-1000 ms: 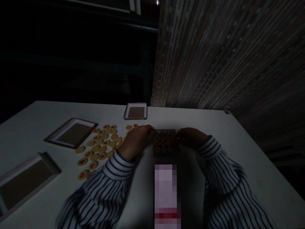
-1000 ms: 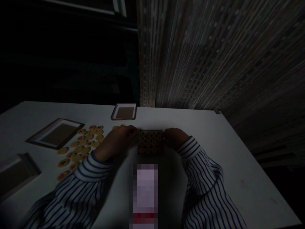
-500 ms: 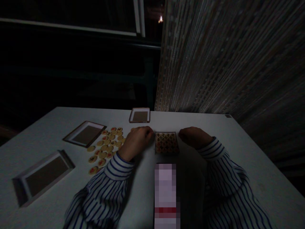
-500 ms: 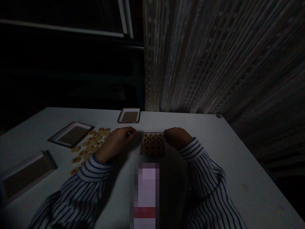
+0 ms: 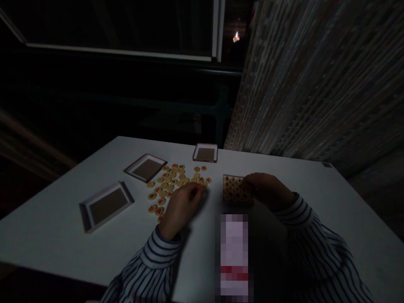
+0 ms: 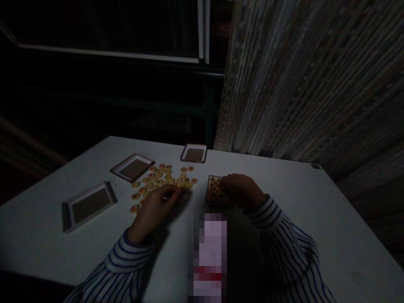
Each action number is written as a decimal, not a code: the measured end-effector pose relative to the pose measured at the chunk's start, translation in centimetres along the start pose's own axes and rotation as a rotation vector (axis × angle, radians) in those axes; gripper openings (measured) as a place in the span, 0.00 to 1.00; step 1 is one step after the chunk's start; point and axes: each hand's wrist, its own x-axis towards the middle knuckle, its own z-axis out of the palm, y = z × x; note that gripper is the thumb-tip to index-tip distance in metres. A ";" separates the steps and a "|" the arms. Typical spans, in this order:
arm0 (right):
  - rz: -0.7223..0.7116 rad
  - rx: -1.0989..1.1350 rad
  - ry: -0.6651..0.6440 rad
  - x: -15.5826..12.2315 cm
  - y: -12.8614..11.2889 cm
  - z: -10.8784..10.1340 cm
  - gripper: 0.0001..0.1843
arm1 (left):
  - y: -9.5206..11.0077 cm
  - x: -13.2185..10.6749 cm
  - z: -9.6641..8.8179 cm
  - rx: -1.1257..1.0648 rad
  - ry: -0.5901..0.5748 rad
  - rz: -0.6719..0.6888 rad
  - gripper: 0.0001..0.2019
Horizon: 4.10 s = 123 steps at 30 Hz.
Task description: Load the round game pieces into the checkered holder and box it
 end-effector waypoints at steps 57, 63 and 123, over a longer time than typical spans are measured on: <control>-0.312 -0.081 -0.153 11.8 -12.9 7.3 0.17 | -10.9 -2.4 -2.6 0.409 0.147 -0.038 0.11; -0.326 -0.077 -0.146 11.8 -12.7 7.8 0.17 | -11.0 -2.5 -2.5 0.426 0.143 -0.018 0.11; -0.171 -0.007 0.059 6.0 -7.2 3.7 0.14 | -6.6 -2.0 -2.3 0.118 0.280 0.164 0.11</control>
